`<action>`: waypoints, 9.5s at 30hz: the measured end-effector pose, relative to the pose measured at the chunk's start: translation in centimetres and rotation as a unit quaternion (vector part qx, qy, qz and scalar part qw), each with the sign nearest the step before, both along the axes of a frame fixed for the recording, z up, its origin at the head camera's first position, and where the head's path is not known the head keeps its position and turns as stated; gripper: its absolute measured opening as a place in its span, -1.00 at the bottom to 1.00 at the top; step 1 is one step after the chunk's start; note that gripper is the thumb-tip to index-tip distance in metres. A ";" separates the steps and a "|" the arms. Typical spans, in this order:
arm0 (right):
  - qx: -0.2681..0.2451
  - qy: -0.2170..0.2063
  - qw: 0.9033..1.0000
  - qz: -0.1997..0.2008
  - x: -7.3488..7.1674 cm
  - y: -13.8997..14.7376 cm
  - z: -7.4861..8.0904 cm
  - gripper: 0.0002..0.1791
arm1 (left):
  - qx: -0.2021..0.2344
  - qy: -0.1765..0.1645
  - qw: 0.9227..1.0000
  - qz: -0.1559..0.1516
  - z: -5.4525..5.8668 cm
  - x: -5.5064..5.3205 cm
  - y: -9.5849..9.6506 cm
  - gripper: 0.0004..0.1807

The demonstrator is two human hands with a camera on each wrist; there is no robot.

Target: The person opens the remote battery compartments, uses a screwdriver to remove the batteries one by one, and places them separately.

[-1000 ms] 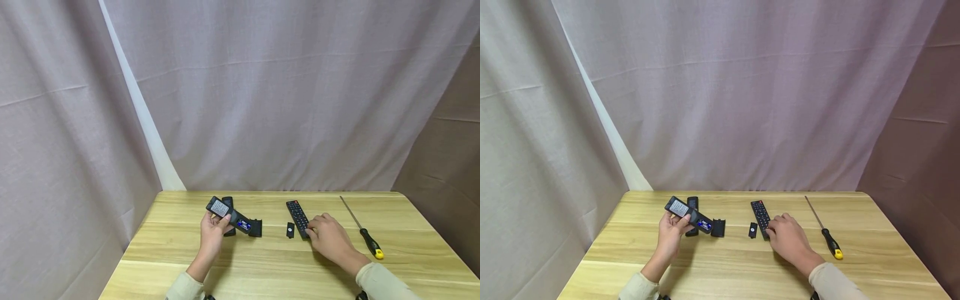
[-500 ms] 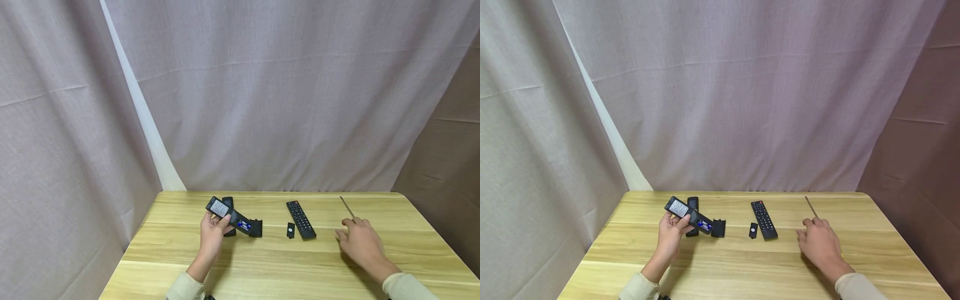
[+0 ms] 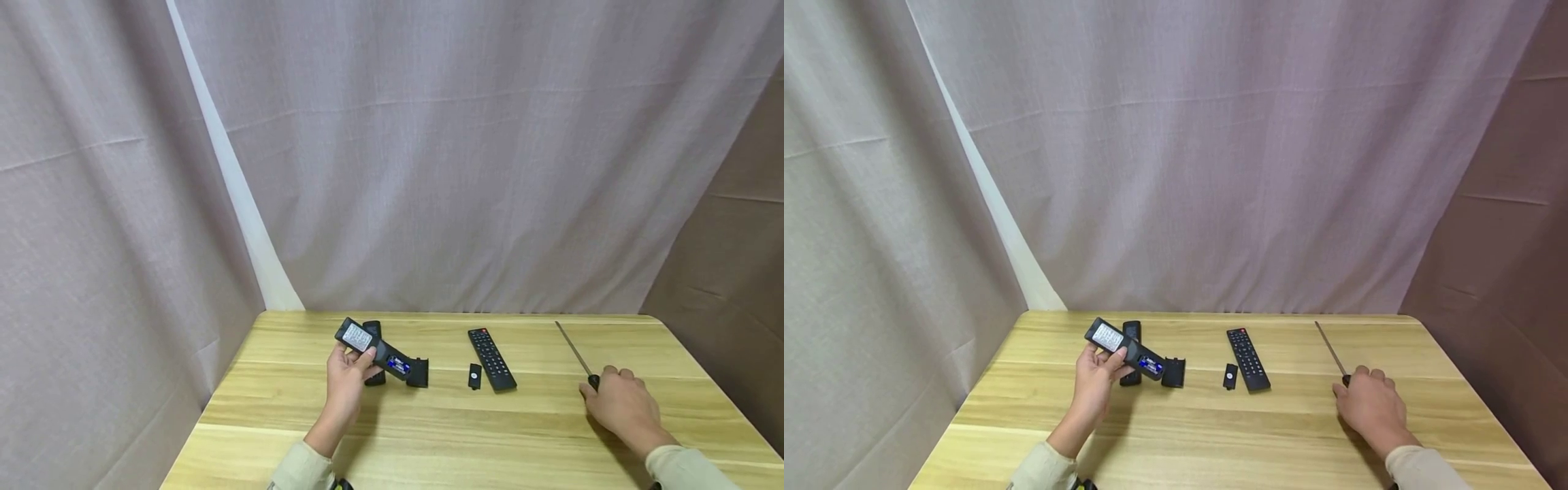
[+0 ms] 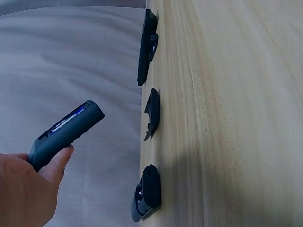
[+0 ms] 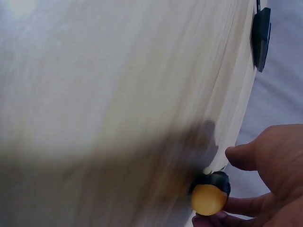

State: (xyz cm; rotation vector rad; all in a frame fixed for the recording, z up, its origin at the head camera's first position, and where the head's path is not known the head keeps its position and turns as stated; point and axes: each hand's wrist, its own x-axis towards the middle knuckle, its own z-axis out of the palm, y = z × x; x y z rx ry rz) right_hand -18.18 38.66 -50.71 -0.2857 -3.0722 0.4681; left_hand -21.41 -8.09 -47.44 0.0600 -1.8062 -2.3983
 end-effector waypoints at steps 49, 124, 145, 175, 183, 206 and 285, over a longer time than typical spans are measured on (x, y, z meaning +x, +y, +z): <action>-0.051 0.251 0.958 0.133 2.7 -9.7 3.7 -0.90 | 0.030 0.040 0.998 -0.045 0.2 -1.8 4.1 -0.57; -0.019 0.409 0.872 0.269 4.6 -12.7 3.6 -0.79 | 0.019 0.044 0.999 0.009 -0.3 -2.5 5.8 -0.61; -0.049 0.409 0.876 0.253 5.2 -11.8 1.9 -0.72 | 0.078 0.012 0.997 0.006 -1.0 -2.5 6.8 -0.62; -0.061 0.380 0.891 0.239 5.6 -10.9 1.9 -0.84 | 0.082 0.010 0.996 0.020 -1.3 -2.9 7.1 -0.66; -0.047 0.376 0.897 0.228 5.5 -10.7 1.7 -0.90 | 0.076 0.013 0.997 0.010 -1.3 -2.9 7.1 -0.66; -0.049 0.379 0.898 0.217 5.6 -11.1 1.6 -0.73 | -0.010 0.028 1.000 -0.007 -1.9 -3.1 8.0 -0.63; -0.045 0.349 0.921 0.169 5.9 -10.4 0.8 -0.81 | -0.105 0.019 0.994 -0.020 -2.6 -4.2 10.0 -0.58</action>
